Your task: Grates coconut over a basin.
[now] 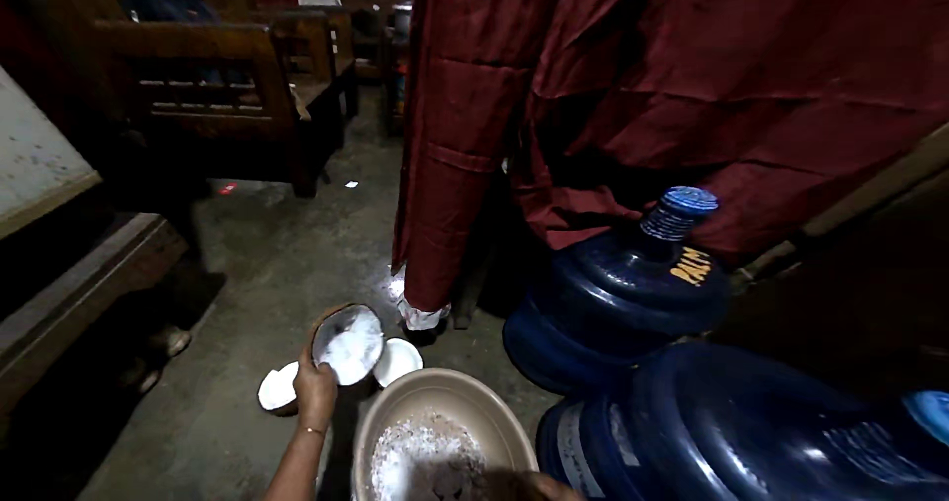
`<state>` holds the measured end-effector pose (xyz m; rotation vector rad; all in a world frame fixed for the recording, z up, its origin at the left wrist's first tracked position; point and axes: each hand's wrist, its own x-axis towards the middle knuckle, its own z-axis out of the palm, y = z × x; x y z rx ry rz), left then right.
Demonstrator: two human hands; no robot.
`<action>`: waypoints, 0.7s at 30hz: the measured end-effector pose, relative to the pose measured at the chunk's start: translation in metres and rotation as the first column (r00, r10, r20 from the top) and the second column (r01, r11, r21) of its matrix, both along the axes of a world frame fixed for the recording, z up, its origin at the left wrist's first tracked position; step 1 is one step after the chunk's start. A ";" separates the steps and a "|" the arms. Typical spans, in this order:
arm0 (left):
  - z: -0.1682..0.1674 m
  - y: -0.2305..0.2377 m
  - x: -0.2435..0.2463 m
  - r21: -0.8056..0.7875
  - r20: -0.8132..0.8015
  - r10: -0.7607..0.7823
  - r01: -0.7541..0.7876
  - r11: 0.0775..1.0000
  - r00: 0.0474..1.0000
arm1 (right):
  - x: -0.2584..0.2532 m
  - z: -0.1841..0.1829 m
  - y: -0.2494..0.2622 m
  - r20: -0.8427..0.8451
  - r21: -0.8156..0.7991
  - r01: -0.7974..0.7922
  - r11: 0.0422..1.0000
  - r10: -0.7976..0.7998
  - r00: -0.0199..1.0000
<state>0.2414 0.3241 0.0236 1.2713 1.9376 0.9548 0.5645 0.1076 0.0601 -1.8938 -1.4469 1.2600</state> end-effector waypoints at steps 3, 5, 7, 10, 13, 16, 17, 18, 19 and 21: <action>0.033 -0.013 0.023 -0.219 0.334 -0.155 0.236 0.947 0.930 | -0.011 0.021 0.037 -0.069 0.082 0.118 0.990 -0.113 0.991; 0.040 -0.036 0.042 -0.286 0.540 -0.197 0.399 0.871 0.818 | -0.017 0.036 0.070 -0.144 -0.020 0.225 0.974 -0.225 0.964; 0.044 -0.053 0.056 -0.269 0.692 -0.202 0.508 0.818 0.693 | -0.023 0.041 0.093 -0.269 -0.216 0.289 0.933 -0.341 0.900; 0.042 -0.072 0.063 -0.125 0.892 -0.185 0.620 0.775 0.412 | -0.021 0.031 0.097 -0.544 -0.503 0.120 0.856 -0.421 0.726; 0.049 -0.071 0.068 -0.017 0.913 -0.251 0.643 0.766 0.323 | -0.021 0.043 0.093 -0.673 -0.435 0.102 0.895 -0.398 0.624; 0.061 -0.056 0.068 -0.066 0.848 -0.303 0.653 0.754 0.435 | -0.012 0.043 0.091 -0.738 -0.215 0.084 0.973 -0.218 0.638; 0.062 -0.050 0.069 -0.103 0.830 -0.300 0.657 0.746 0.470 | -0.008 0.041 0.090 -0.705 -0.151 0.083 0.985 -0.166 0.690; 0.059 -0.046 0.072 -0.134 0.815 -0.301 0.666 0.734 0.496 | -0.007 0.040 0.090 -0.615 -0.099 0.102 0.990 -0.142 0.776; 0.056 -0.045 0.076 -0.158 0.788 -0.318 0.672 0.724 0.527 | -0.008 0.041 0.089 -0.449 -0.056 0.113 0.992 -0.127 0.885; 0.054 -0.053 0.084 -0.163 0.667 -0.450 0.706 0.690 0.594 | -0.018 0.054 0.079 -0.017 -0.009 0.040 0.999 -0.040 0.999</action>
